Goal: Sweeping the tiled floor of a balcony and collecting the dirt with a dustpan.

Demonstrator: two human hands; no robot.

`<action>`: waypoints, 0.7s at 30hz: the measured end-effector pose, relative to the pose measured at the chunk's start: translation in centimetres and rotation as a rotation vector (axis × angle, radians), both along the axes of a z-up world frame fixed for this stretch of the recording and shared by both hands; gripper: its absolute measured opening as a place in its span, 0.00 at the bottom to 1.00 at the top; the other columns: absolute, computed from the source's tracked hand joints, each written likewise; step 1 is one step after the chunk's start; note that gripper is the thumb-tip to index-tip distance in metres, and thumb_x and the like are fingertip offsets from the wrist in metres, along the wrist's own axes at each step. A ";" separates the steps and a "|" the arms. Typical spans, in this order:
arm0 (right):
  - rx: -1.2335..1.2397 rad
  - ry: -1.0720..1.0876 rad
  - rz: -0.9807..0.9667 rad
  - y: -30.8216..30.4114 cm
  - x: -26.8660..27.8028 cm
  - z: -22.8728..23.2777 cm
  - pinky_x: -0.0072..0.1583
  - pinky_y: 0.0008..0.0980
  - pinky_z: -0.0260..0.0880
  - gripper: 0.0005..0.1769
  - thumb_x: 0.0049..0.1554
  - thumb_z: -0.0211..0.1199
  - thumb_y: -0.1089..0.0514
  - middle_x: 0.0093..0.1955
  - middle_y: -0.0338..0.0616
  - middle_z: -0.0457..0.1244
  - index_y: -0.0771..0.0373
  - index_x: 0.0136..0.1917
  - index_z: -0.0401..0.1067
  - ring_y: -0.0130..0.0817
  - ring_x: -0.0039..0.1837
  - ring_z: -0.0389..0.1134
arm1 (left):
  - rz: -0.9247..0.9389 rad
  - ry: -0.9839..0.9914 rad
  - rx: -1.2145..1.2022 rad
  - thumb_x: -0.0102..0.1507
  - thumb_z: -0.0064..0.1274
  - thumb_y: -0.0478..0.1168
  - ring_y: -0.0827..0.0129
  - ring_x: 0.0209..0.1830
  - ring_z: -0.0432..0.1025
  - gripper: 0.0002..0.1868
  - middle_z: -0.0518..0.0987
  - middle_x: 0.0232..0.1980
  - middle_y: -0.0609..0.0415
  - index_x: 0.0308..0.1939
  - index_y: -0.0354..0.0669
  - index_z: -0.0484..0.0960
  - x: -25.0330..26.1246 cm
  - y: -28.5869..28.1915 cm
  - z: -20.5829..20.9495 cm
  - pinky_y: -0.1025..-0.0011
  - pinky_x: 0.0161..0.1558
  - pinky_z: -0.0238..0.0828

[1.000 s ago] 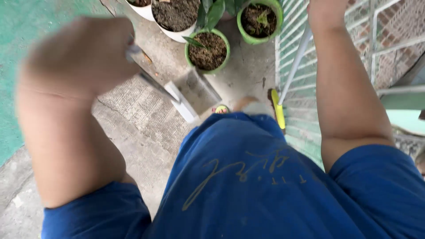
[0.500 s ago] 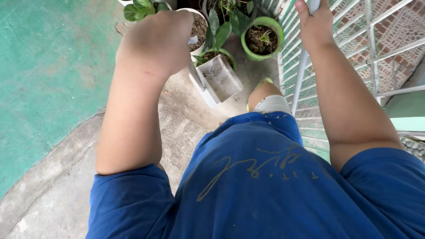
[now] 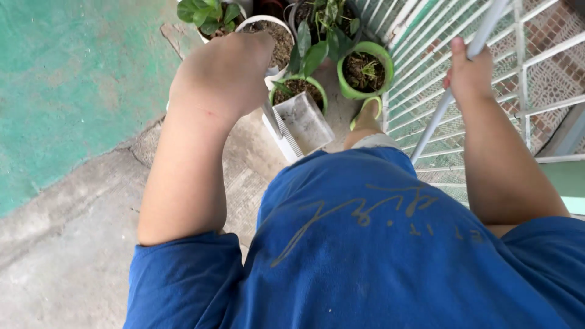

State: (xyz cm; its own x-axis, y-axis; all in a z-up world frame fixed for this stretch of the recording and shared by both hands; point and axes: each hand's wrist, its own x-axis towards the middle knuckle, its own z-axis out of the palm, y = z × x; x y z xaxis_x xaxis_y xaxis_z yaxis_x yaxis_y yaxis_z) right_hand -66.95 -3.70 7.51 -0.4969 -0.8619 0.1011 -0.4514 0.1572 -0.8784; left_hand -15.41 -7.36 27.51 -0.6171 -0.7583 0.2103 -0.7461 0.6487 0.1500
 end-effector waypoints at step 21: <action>0.058 -0.180 -0.137 7.3 -1.4 -1.6 0.36 0.32 0.66 0.21 0.75 0.58 0.48 0.36 0.38 0.59 0.69 0.63 0.58 0.26 0.33 0.61 | -0.060 -0.010 0.106 0.54 0.53 0.31 0.42 0.38 0.78 0.15 0.82 0.40 0.37 0.45 0.39 0.80 -1.6 -0.7 1.0 0.48 0.35 0.76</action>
